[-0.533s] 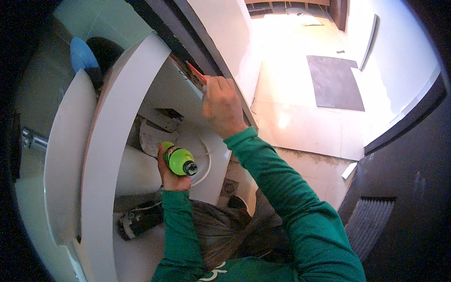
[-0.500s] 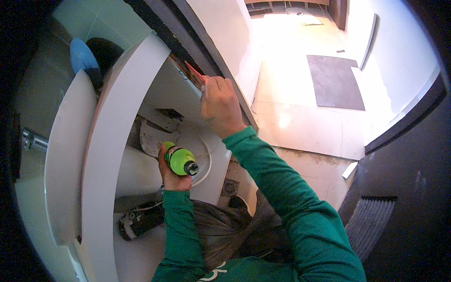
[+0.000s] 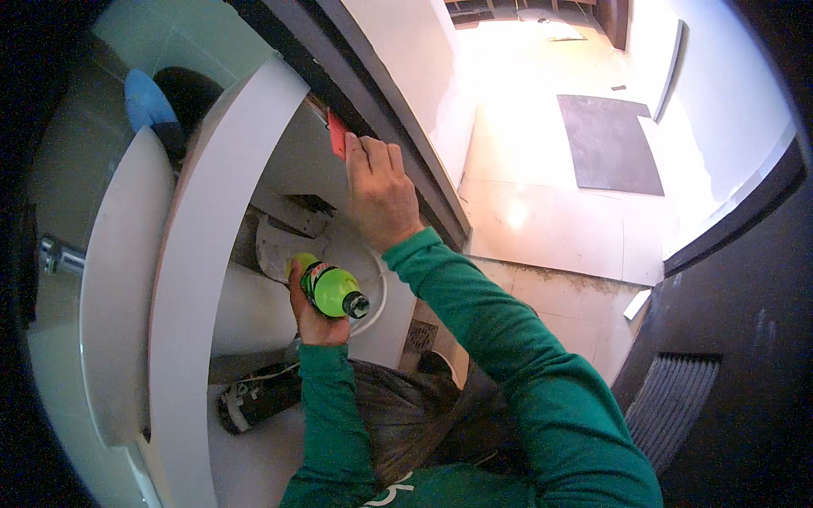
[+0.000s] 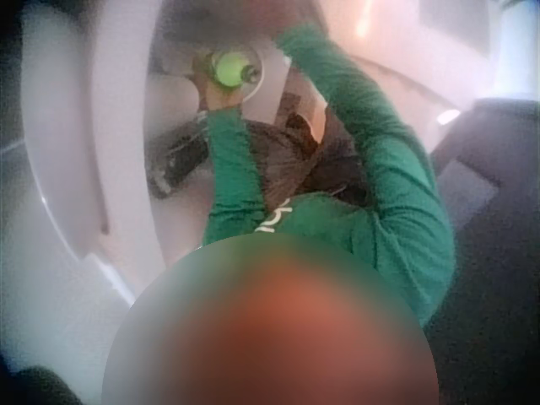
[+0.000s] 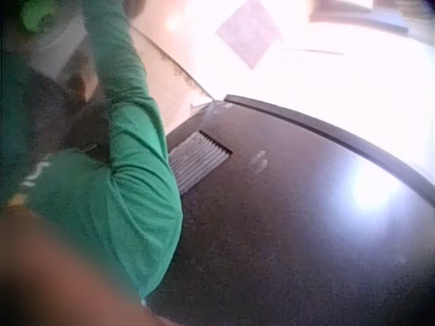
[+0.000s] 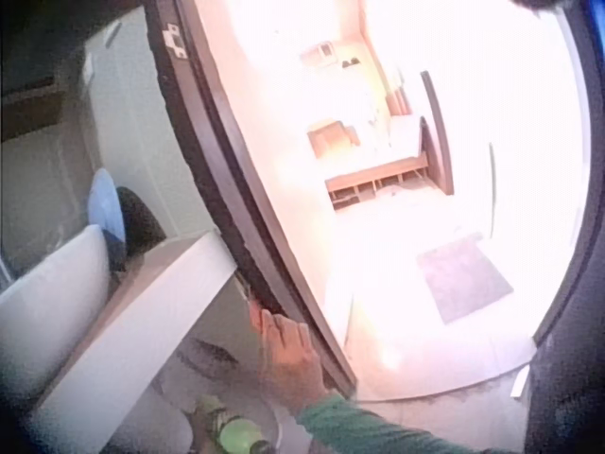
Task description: The person cleans the interior of a cabinet under a bathroom sink using a green bottle and a red sanding block. They pour liquid from the bottle onto the block and rub the cabinet surfaces, then continue pouring liquid directly into the cabinet.
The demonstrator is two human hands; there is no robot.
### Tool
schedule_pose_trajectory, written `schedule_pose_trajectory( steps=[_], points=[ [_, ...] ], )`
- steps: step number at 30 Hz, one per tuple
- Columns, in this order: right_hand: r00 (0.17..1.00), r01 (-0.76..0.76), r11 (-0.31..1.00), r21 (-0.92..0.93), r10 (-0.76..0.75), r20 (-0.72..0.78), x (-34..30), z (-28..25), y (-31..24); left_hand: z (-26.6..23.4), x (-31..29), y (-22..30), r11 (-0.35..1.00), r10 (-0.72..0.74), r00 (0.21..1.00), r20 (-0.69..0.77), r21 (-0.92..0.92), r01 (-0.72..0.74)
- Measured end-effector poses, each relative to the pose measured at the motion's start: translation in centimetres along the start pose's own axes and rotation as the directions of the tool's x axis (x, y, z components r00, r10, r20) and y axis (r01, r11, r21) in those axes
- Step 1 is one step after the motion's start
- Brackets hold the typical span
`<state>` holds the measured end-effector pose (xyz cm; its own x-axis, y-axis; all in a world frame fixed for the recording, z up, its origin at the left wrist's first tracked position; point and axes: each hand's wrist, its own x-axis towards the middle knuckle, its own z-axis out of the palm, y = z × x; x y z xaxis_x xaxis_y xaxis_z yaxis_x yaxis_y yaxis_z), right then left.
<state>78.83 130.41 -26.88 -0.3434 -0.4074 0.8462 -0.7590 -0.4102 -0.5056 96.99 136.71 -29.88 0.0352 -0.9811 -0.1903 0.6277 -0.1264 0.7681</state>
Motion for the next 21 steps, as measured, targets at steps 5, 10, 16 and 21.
schedule_pose_trajectory(
  steps=[5,10,16,21],
  points=[
    [0.999,-0.048,0.997,0.064,0.048,0.001,-2.6,-1.9,1.3,0.5,-0.1,0.4,0.998,0.036,0.999,-0.018,0.046,-0.035],
    [0.991,-0.131,0.987,0.096,0.127,0.049,-4.0,-1.5,2.8,0.1,0.6,0.1,0.999,-0.008,1.0,-0.017,0.031,0.008],
    [0.918,-0.363,0.928,0.079,0.342,0.199,-6.4,-1.5,2.7,0.1,0.4,0.2,0.998,0.015,1.0,-0.027,0.061,-0.013],
    [0.81,-0.522,0.851,0.062,0.471,0.349,-7.1,-2.7,4.1,0.3,0.3,0.2,0.997,0.034,0.997,-0.062,0.07,-0.03]
  ],
)
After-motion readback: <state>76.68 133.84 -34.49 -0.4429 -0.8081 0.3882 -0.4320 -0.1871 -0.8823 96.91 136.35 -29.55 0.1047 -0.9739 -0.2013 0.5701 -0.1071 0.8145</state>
